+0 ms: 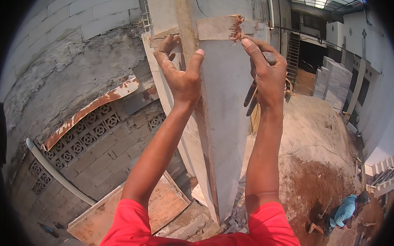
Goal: The person assembles a wooden frame using planks and metal rods. They position the planks, insert rods, and secure them with pliers. The person works on a construction site with visible debris and other workers in the background.
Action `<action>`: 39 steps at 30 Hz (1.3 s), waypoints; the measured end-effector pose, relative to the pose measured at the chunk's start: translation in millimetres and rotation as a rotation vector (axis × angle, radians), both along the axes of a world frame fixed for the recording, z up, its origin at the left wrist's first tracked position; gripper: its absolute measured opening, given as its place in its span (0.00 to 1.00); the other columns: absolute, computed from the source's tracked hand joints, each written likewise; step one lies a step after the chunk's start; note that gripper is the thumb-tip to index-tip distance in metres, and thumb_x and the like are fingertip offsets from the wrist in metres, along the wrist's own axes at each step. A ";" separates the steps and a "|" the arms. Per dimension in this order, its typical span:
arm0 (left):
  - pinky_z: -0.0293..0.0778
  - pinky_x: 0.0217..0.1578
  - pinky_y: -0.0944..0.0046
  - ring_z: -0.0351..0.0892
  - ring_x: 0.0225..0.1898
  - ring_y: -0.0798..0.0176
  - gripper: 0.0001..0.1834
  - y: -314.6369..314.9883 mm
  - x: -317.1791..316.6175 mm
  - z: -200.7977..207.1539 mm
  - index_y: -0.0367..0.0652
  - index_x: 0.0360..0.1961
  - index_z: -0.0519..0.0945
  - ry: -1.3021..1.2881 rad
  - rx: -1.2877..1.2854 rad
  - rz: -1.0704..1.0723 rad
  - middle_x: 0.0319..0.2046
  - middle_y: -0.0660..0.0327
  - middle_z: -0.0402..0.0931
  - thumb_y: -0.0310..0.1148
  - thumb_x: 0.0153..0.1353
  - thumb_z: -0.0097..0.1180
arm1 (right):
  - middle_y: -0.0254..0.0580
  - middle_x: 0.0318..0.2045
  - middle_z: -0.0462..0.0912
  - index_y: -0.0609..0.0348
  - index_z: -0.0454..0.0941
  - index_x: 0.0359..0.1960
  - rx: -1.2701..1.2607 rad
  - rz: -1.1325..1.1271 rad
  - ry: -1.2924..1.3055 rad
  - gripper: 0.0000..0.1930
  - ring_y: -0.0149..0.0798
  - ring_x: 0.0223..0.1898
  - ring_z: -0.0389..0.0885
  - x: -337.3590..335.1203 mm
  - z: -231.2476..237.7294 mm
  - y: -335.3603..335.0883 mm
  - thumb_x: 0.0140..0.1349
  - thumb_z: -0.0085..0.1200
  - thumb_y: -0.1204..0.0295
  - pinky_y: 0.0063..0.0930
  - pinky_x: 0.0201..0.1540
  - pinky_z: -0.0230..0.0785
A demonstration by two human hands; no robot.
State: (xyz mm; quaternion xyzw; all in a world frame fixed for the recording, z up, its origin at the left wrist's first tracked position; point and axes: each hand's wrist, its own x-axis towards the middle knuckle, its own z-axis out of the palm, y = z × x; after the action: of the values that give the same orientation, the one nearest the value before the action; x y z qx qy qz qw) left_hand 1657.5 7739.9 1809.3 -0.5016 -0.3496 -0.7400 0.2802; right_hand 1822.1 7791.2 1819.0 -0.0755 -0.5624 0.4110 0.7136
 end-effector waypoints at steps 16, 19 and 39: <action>0.67 0.61 0.51 0.71 0.57 0.50 0.37 -30.4 -26.1 20.8 0.33 0.55 0.79 0.127 -0.173 -0.049 0.51 0.50 0.73 0.55 0.59 0.71 | 0.20 0.20 0.66 0.53 0.73 0.34 0.191 0.249 -0.222 0.12 0.18 0.20 0.57 -35.1 38.7 25.3 0.67 0.61 0.61 0.19 0.22 0.47; 0.69 0.60 0.55 0.74 0.54 0.53 0.37 -34.3 -34.4 30.9 0.32 0.56 0.78 0.016 -0.198 -0.352 0.50 0.49 0.76 0.58 0.62 0.66 | 0.20 0.20 0.63 0.50 0.70 0.32 0.124 0.238 -0.276 0.12 0.19 0.20 0.56 -33.4 40.2 26.2 0.68 0.56 0.60 0.20 0.22 0.47; 0.84 0.36 0.64 0.89 0.33 0.67 0.11 -24.4 -50.0 95.9 0.42 0.43 0.89 -0.177 -0.226 -0.423 0.35 0.59 0.90 0.33 0.61 0.72 | 0.23 0.24 0.72 0.59 0.77 0.46 0.124 0.349 -0.256 0.16 0.17 0.17 0.60 -50.3 10.0 7.4 0.61 0.68 0.69 0.16 0.22 0.52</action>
State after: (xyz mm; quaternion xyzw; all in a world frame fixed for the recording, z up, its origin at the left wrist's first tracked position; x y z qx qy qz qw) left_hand 1607.5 7715.6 1905.2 -0.5248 -0.3406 -0.7795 0.0295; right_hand 1771.8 7798.6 1829.0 0.0154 -0.6773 0.4798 0.5576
